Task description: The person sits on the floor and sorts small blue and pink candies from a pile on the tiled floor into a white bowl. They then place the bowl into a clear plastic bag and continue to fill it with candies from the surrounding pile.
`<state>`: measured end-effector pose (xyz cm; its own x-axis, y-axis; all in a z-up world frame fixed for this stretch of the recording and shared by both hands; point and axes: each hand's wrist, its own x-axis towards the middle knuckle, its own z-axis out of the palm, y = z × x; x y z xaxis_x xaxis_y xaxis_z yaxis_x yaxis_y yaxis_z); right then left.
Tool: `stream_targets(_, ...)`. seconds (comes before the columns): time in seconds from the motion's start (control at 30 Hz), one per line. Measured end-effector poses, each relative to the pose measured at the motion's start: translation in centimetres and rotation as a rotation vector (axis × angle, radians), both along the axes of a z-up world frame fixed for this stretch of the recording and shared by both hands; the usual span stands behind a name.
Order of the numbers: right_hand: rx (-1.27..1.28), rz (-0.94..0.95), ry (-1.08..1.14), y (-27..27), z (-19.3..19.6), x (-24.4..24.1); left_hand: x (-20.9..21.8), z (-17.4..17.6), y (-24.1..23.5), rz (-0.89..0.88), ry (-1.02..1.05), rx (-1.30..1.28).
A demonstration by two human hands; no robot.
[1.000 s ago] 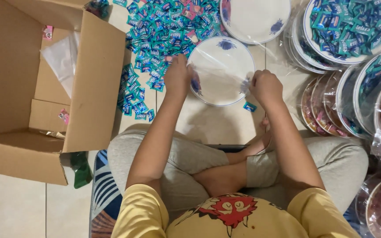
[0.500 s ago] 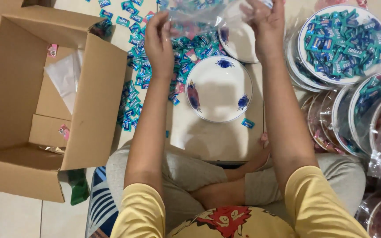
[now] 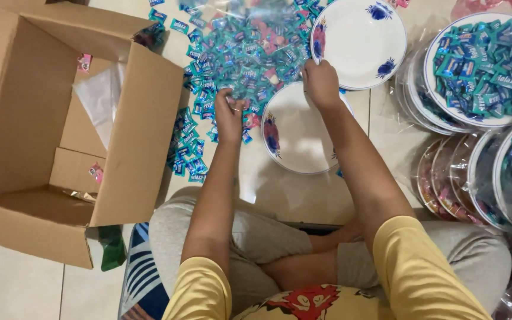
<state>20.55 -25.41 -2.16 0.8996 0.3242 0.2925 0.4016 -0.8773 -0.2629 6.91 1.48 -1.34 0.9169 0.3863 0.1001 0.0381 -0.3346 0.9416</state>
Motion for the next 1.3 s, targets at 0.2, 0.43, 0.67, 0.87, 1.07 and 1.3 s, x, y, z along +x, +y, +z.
stream_targets(0.2, -0.071, -0.185, 0.328, -0.7, 3.1, -2.4, -0.2, -0.3, 0.1, -0.080, -0.028, 0.079)
stream_targets(0.43, -0.004, -0.230, 0.384, -4.9, 2.9, -5.6, -2.1, -0.8, -3.2, -0.170, -0.071, 0.284)
stream_targets(0.67, 0.334, -0.317, 0.509, -9.0, 0.8, -8.0, -3.1, -1.4, -4.7, -0.204, -0.029, 0.135)
stream_targets(0.87, 0.551, -0.414, 0.599, -8.9, 0.2, -8.1, -1.5, -0.5, -5.4, -0.085, 0.015, -0.075)
stream_targets(1.07, 0.592, -0.376, 0.591, -10.0, -0.9, -7.9, -2.1, -0.8, -4.9, -0.132, 0.002, 0.019)
stream_targets(1.3, 0.701, -0.219, 0.709, -11.2, 2.4, -11.3, -3.6, -1.0, -4.9, -0.342, 0.082, -0.020)
